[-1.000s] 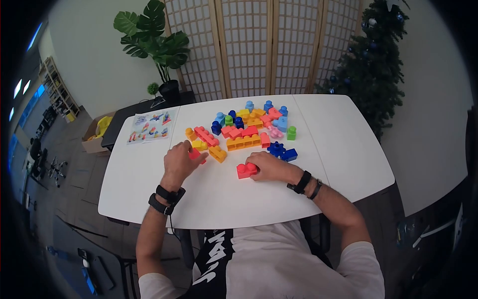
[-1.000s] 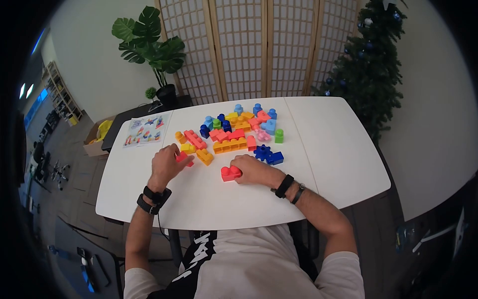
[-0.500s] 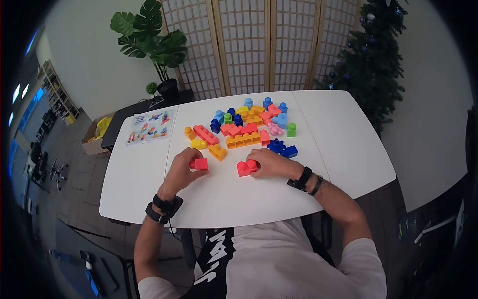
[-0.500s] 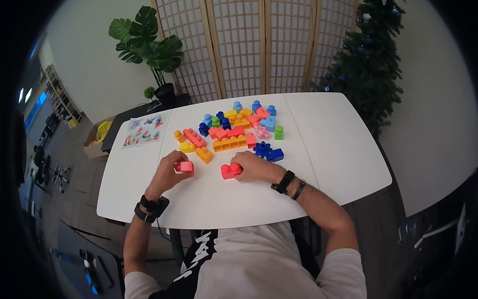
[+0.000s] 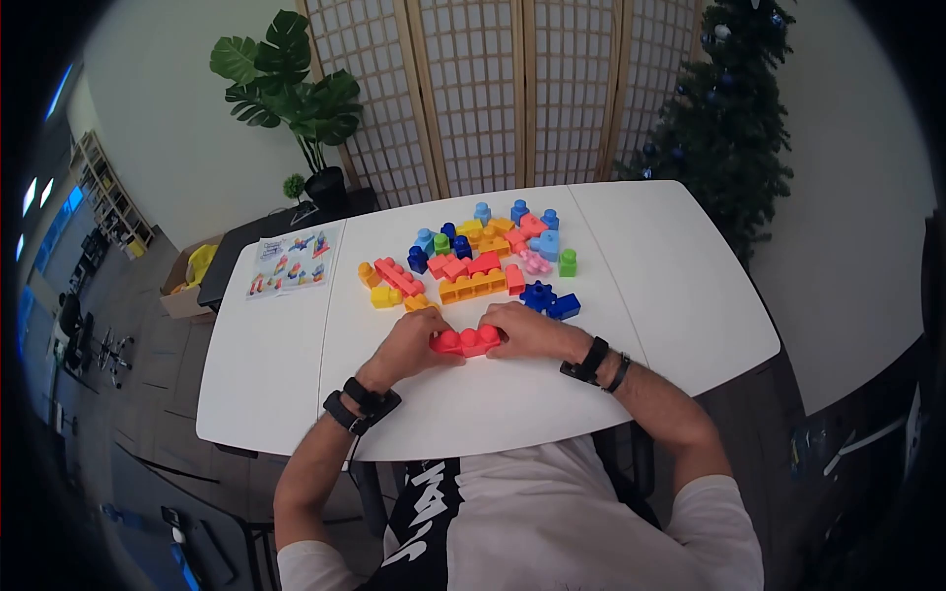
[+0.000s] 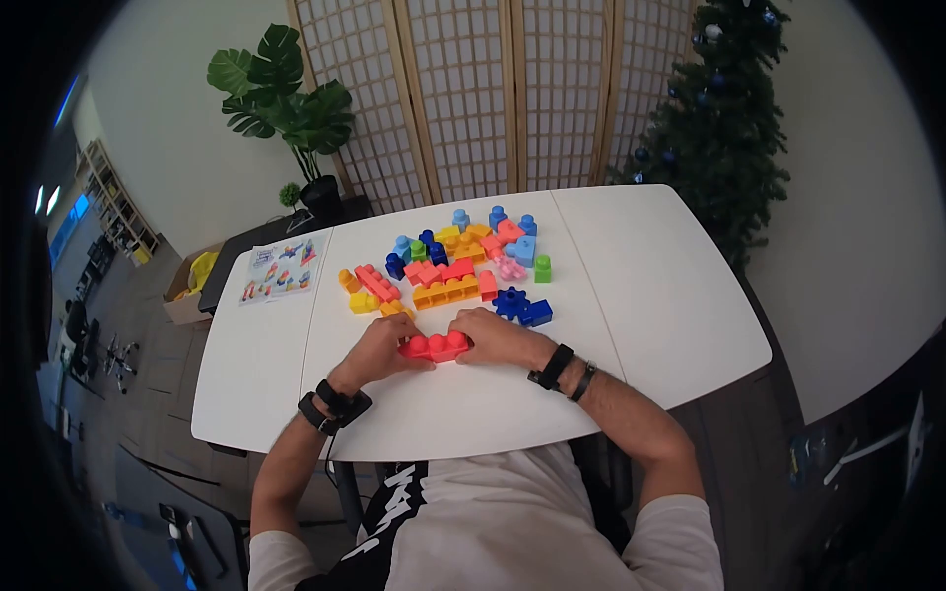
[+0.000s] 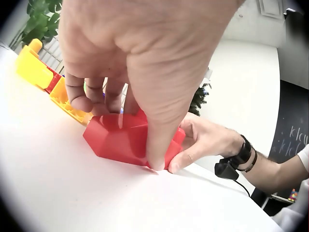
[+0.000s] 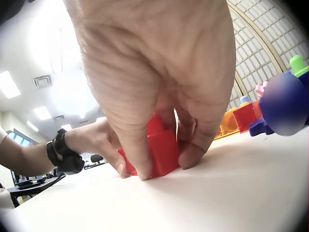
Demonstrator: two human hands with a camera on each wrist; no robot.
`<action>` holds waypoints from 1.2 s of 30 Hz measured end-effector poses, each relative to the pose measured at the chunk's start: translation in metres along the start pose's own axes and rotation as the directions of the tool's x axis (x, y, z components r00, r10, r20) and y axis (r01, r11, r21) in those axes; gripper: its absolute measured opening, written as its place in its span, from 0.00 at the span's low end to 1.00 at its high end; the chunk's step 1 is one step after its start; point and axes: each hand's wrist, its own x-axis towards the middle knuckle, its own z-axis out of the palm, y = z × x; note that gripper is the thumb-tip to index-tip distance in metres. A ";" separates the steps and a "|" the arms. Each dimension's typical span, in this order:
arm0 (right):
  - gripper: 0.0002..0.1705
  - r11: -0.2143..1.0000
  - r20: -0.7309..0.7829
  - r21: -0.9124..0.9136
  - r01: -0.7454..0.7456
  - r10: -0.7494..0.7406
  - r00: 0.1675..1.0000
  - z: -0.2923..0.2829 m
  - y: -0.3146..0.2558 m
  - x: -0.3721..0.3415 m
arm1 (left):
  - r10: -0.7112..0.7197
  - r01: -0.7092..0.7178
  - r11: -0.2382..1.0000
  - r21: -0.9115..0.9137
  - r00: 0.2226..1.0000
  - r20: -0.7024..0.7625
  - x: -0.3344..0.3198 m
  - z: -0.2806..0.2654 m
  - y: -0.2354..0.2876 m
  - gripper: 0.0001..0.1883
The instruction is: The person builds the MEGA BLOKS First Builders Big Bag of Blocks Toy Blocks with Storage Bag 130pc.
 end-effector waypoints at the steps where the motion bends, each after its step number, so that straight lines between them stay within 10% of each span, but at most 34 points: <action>1: 0.18 1.000 -0.002 -0.006 0.004 -0.004 1.000 0.000 -0.001 0.000 | 0.005 -0.006 1.000 -0.024 1.000 -0.018 -0.002 0.000 0.001 0.22; 8: 0.22 0.999 0.058 -0.036 0.029 -0.027 0.998 -0.022 -0.022 0.000 | 0.013 -0.014 0.999 -0.033 0.999 -0.047 -0.004 0.009 -0.004 0.22; 10: 0.27 0.966 0.094 0.203 -0.161 0.145 0.985 -0.046 -0.030 0.008 | -0.002 -0.001 0.997 -0.075 0.999 -0.041 -0.005 0.009 -0.003 0.22; 20: 0.14 0.938 -0.305 -0.301 -0.175 0.079 0.949 -0.046 0.041 0.082 | -0.016 0.011 0.995 -0.095 0.999 -0.047 -0.003 0.011 -0.007 0.23; 36: 0.26 0.898 -0.392 -0.174 -0.404 0.313 0.865 -0.082 -0.004 0.075 | -0.010 0.003 0.994 -0.106 0.998 -0.064 -0.005 0.014 -0.007 0.24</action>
